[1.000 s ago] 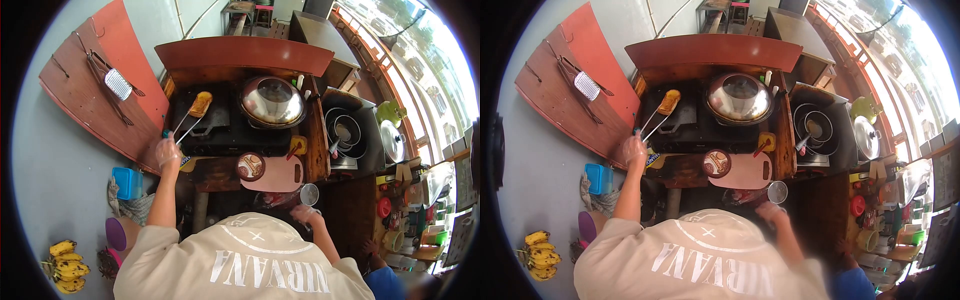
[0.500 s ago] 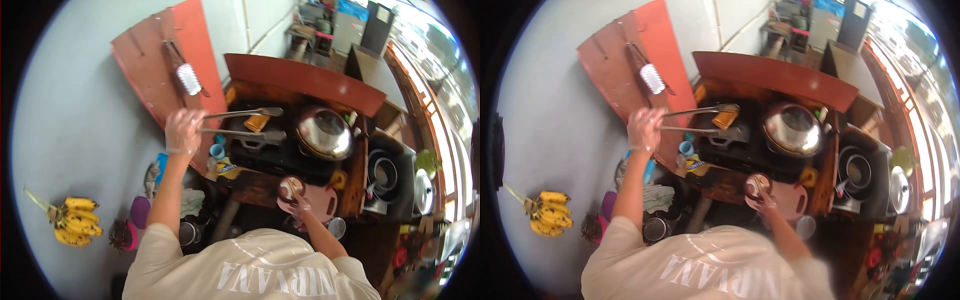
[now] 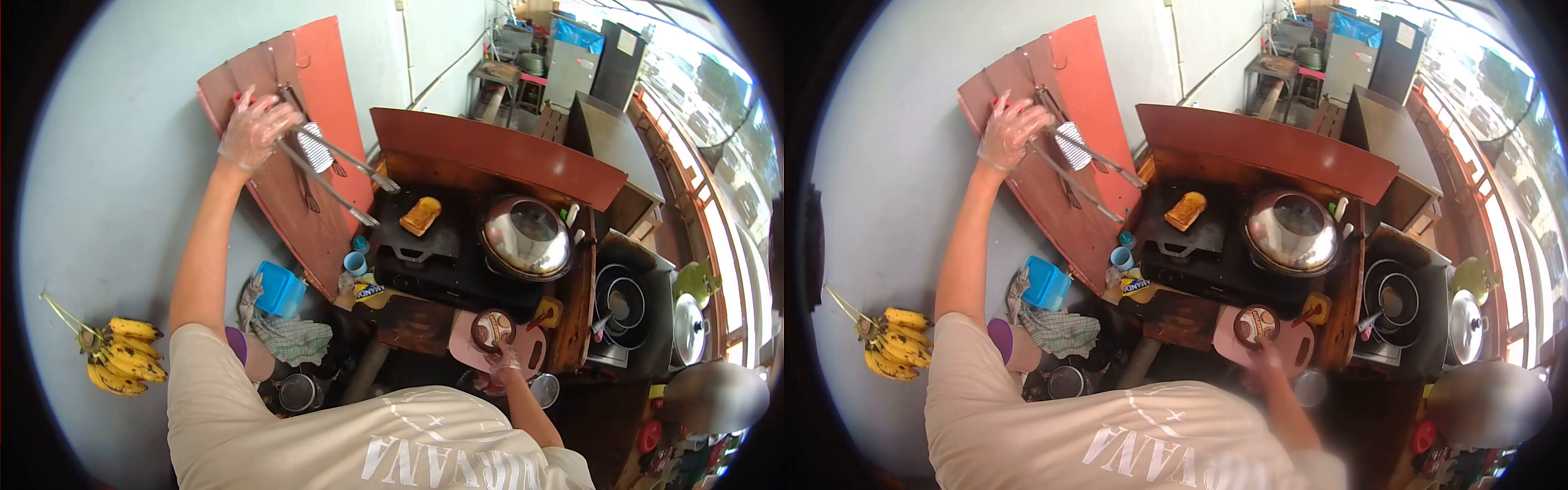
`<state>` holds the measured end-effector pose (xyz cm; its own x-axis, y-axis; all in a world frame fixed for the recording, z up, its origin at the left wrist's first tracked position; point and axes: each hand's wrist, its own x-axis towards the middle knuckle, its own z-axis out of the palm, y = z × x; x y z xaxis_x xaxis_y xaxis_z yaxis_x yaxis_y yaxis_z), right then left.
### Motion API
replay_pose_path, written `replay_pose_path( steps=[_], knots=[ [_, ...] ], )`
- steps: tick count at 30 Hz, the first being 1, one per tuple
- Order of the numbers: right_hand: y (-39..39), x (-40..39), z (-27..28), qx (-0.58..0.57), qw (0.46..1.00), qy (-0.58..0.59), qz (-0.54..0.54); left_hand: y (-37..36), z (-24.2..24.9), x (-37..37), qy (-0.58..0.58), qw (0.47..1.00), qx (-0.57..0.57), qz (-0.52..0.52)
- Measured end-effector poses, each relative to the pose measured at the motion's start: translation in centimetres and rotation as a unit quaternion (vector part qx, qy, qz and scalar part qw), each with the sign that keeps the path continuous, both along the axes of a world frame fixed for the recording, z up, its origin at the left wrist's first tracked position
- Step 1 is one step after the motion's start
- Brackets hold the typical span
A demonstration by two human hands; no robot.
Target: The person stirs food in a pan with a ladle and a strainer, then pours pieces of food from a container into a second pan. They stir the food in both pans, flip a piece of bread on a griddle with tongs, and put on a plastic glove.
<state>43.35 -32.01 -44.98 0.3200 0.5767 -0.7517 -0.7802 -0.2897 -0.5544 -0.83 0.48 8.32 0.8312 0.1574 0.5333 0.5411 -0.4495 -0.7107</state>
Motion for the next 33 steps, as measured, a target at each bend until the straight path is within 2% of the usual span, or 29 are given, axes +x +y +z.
replay_pose_path(
  steps=[2,3,5,7,9,11,15,16,18,19,20,21,22,23,24,26,27,29,33],
  knots=[
    [-1.3,0.4,-0.2,-0.017,0.994,-0.024,0.106,-0.1,-1.0,-0.2,0.020,0.999,-0.023,0.026],
    [-2.0,0.1,1.5,-0.022,0.996,-0.019,0.089,0.1,-1.6,-0.6,0.025,0.999,-0.014,0.024],
    [-3.8,-0.3,6.9,-0.087,0.985,0.021,0.148,0.6,-3.4,-1.0,0.042,0.998,-0.020,0.038],
    [-5.4,1.4,2.0,-0.046,0.981,0.033,0.186,0.5,-4.4,-1.2,0.027,0.997,-0.038,0.063],
    [-6.9,2.1,1.6,0.026,0.981,0.054,0.186,0.9,-5.1,-1.3,0.042,0.992,-0.066,0.103],
    [-8.1,1.8,4.4,0.047,0.981,0.029,0.185,0.1,-5.8,-0.7,0.058,0.990,-0.045,0.120],
    [-10.8,1.5,11.7,0.114,0.978,-0.014,0.175,-3.4,-8.7,1.3,0.042,0.982,-0.097,0.158],
    [-11.4,1.2,13.1,0.114,0.981,-0.009,0.157,-4.7,-9.7,2.0,0.045,0.983,-0.099,0.150],
    [-12.3,1.0,14.2,0.111,0.985,-0.003,0.130,-7.6,-12.5,4.6,-0.028,0.992,-0.101,0.072],
    [-12.7,1.0,14.3,0.105,0.981,-0.016,0.162,-9.3,-14.1,7.2,-0.063,0.985,-0.161,0.011],
    [-13.1,0.9,14.5,0.099,0.976,-0.028,0.194,-11.6,-16.0,10.3,-0.095,0.969,-0.222,-0.048],
    [-13.2,0.6,15.5,0.096,0.978,-0.026,0.184,-14.7,-17.9,14.2,-0.149,0.908,-0.384,-0.074],
    [-12.9,0.2,17.2,0.139,0.963,-0.076,0.218,-16.9,-20.5,17.2,-0.139,0.858,-0.487,-0.087],
    [-12.6,-0.2,18.9,0.180,0.943,-0.127,0.250,-19.4,-22.6,20.6,-0.106,0.785,-0.599,-0.116],
    [-12.2,-0.4,20.1,0.175,0.947,-0.129,0.237,-22.1,-23.8,23.5,-0.054,0.713,-0.676,-0.180],
    [-12.1,-0.6,22.3,0.270,0.918,-0.086,0.277,-25.7,-26.9,27.2,0.006,0.637,-0.734,-0.235],
    [-12.6,-0.4,23.5,0.265,0.923,-0.091,0.264,-27.0,-26.6,28.8,0.033,0.615,-0.748,-0.248],
    [-13.5,0.1,25.4,0.243,0.927,-0.074,0.275,-27.1,-29.0,30.6,0.037,0.612,-0.706,-0.356],
    [-16.5,1.7,26.6,0.279,0.928,-0.086,0.231,-26.2,-27.0,32.4,0.058,0.586,-0.698,-0.408]
  ],
)
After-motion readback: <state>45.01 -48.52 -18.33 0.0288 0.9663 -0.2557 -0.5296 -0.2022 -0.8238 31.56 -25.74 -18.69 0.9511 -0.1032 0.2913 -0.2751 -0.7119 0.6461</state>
